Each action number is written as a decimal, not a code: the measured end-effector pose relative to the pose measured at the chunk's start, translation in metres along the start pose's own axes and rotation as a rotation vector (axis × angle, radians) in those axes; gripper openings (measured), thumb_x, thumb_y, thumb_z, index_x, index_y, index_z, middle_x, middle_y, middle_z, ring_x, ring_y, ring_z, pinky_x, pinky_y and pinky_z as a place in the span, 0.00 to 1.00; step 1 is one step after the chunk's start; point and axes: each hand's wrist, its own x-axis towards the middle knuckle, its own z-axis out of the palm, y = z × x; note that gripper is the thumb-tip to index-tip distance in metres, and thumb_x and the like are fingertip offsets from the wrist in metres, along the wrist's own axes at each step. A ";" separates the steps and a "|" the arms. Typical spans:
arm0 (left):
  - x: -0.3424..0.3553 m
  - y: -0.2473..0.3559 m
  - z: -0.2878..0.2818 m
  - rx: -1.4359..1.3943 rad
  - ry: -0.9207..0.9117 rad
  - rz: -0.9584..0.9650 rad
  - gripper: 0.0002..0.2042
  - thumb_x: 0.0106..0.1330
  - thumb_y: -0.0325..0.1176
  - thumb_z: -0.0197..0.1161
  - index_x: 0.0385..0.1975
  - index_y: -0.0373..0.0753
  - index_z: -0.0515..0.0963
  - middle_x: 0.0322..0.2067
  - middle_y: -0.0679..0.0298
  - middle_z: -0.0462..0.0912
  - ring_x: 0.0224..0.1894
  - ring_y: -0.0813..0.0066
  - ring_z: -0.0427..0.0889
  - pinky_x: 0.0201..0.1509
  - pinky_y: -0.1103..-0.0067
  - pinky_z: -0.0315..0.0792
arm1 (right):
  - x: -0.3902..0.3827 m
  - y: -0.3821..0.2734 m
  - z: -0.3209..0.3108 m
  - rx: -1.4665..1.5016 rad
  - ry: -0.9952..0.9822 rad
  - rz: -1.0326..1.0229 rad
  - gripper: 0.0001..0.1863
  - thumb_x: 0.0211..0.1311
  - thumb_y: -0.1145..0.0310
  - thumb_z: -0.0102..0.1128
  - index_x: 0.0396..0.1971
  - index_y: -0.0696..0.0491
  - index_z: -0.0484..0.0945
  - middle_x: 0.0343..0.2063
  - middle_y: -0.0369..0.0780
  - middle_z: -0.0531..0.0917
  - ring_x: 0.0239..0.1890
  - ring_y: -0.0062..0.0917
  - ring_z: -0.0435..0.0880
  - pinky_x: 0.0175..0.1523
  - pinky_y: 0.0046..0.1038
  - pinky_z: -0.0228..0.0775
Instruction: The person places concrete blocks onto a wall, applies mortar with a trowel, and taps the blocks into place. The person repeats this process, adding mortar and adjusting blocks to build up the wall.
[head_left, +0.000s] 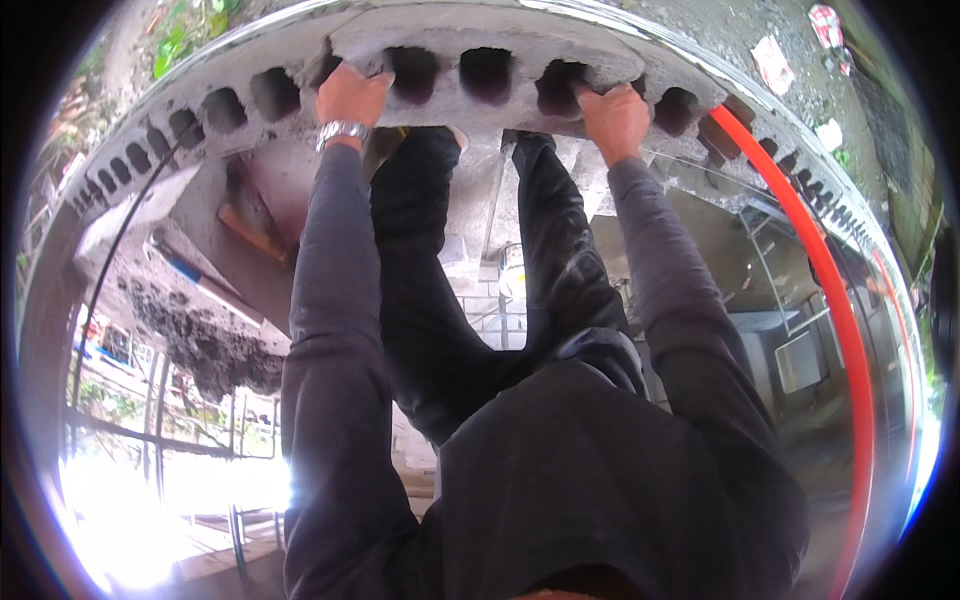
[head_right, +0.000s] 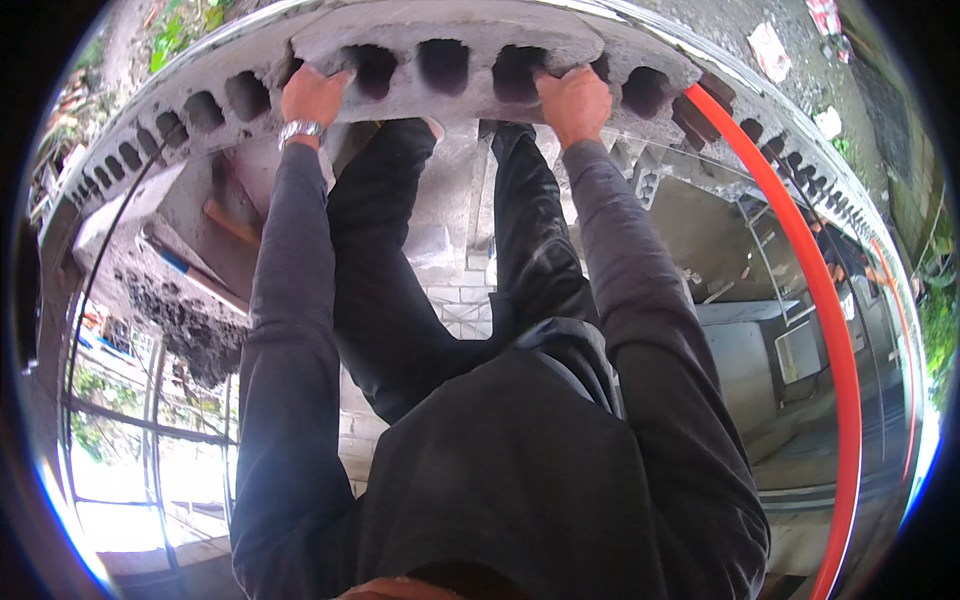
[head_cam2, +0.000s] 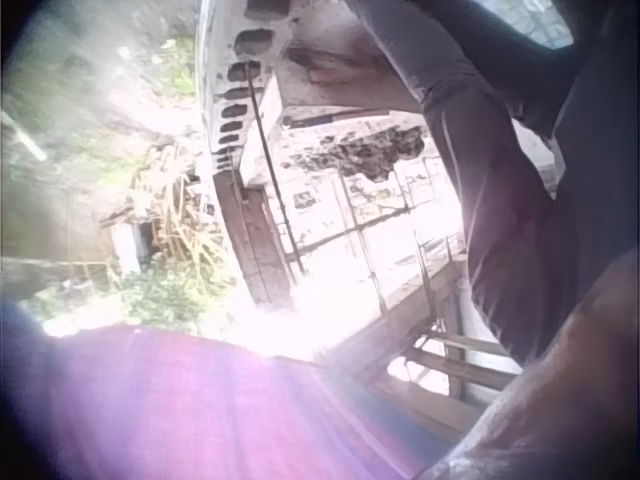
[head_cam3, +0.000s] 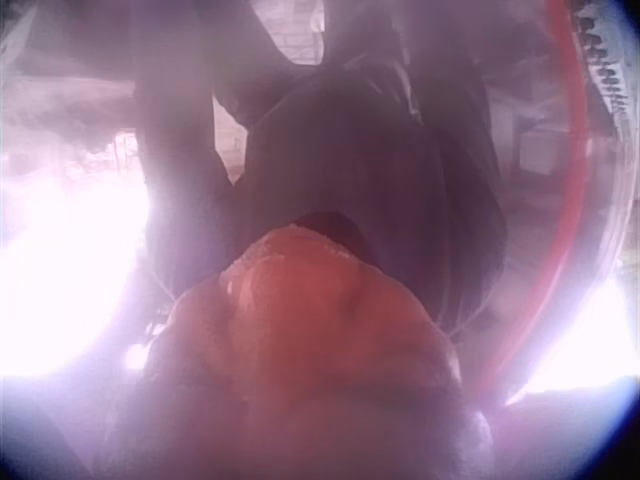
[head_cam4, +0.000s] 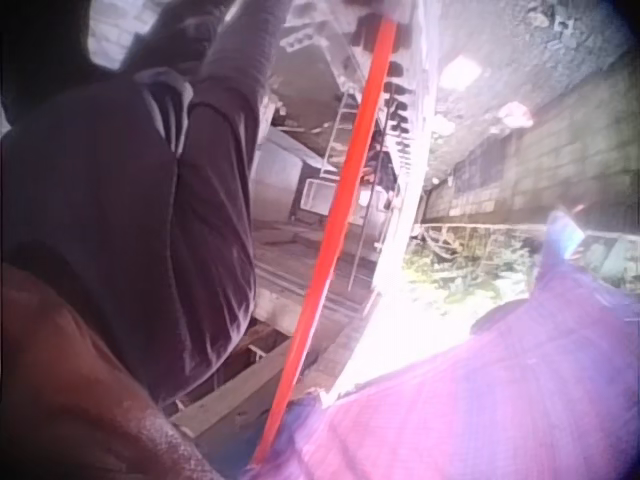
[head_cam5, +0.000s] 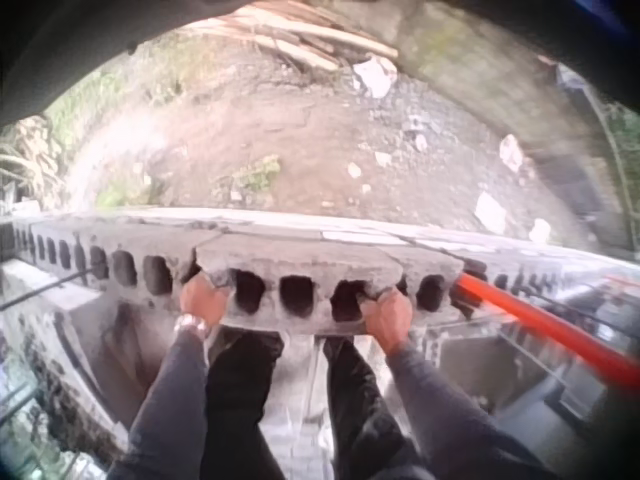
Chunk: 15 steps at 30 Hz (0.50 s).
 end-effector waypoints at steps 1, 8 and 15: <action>-0.004 0.019 -0.012 -0.040 -0.002 -0.031 0.28 0.55 0.54 0.70 0.40 0.30 0.83 0.43 0.42 0.86 0.51 0.43 0.84 0.56 0.58 0.76 | 0.002 0.006 0.004 -0.017 -0.011 -0.017 0.33 0.51 0.40 0.71 0.30 0.62 0.85 0.32 0.55 0.88 0.40 0.51 0.89 0.47 0.42 0.80; -0.038 0.037 -0.048 -0.449 0.123 -0.010 0.29 0.55 0.43 0.75 0.54 0.33 0.79 0.48 0.41 0.84 0.55 0.41 0.81 0.60 0.59 0.75 | 0.025 0.047 -0.007 -0.452 -0.046 -0.816 0.17 0.70 0.46 0.54 0.48 0.36 0.86 0.27 0.49 0.84 0.33 0.49 0.86 0.37 0.46 0.76; -0.065 0.022 -0.024 -0.383 0.350 0.004 0.23 0.63 0.42 0.68 0.54 0.37 0.79 0.44 0.44 0.86 0.49 0.42 0.83 0.54 0.55 0.76 | 0.039 0.047 -0.014 -0.278 -0.283 -0.592 0.25 0.69 0.50 0.57 0.51 0.57 0.83 0.41 0.60 0.84 0.48 0.53 0.84 0.55 0.43 0.73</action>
